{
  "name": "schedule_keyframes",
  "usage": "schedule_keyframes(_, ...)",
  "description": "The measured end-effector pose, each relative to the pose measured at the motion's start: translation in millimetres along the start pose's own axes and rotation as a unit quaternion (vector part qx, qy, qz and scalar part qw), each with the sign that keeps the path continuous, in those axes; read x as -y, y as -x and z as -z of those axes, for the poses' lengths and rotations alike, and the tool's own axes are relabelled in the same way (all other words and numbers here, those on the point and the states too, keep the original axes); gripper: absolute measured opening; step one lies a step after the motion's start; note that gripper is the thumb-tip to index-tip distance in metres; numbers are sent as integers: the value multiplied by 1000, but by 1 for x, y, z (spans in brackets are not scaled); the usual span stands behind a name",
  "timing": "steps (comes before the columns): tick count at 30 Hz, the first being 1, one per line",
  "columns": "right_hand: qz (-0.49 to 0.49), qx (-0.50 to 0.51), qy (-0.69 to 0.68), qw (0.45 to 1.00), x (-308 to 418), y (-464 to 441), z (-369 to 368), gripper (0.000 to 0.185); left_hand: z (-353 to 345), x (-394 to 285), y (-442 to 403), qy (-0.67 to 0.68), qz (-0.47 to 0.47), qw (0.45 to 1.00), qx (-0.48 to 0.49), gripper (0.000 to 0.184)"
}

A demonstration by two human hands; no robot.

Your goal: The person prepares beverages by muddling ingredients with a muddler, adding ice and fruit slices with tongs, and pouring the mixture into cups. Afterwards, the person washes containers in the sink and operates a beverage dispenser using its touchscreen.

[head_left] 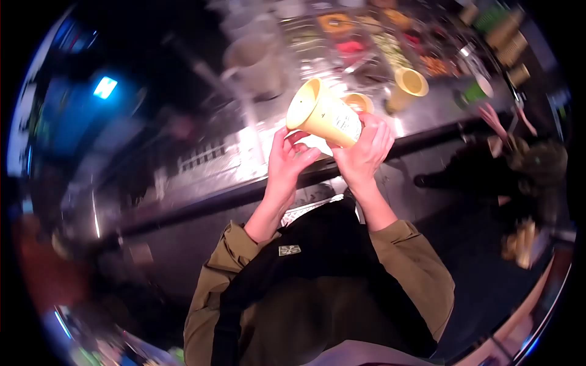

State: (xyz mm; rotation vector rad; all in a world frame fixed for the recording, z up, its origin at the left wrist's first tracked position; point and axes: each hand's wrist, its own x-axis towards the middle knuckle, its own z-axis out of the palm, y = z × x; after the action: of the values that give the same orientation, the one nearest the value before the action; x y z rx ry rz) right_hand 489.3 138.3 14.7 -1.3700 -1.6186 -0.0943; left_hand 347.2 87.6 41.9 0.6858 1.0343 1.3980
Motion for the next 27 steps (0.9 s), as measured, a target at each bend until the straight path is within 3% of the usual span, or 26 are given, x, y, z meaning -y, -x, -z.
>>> schedule_keyframes(3, 43, 62, -107, 991, 104, 54, -39, 59, 80, -30, 50, 44, -129, 985, -104, 67)
schedule_keyframes(7, 180, 191, -253, 931, 221, 148, -82, 72, 218, -53, 131, 56, -192, 928, -314, 56)
schedule_keyframes(11, 290, 379, -469, 743, 317, 196, -120, 77, 359, -70, 208, 73, -228, 867, -436, 47)
schedule_keyframes(13, 272, 571, -552, 544, 365, 189, -160, 61, 417, -87, 241, 48, -255, 827, -499, 45)
schedule_keyframes(15, 257, 572, -596, 502, 403, 231, -264, 44, 483, -107, 271, -29, -247, 780, -574, 43)
schedule_keyframes(17, -46, 756, -395, 520, 463, 241, -336, 28, 553, -123, 299, -12, -242, 773, -587, 44)
schedule_keyframes(19, 180, 682, -316, 634, 514, 277, -440, 27, 612, -142, 312, 46, -250, 759, -600, 45)
schedule_keyframes(21, 217, 681, -364, 597, 587, 319, -512, 25, 661, -180, 304, 66, -293, 746, -594, 45)
schedule_keyframes(22, 163, 716, -348, 583, 626, 338, -535, 24, 690, -198, 301, 81, -307, 740, -593, 45)
schedule_keyframes(25, -146, 831, -266, 467, 698, 454, -664, 22, 774, -230, 295, 91, -316, 729, -600, 46)
schedule_keyframes(26, -292, 801, -240, 464, 717, 470, -669, 19, 783, -239, 293, 77, -286, 723, -624, 47)
schedule_keyframes(27, -319, 809, -234, 436, 741, 471, -667, 16, 807, -254, 291, 68, -252, 716, -648, 47)
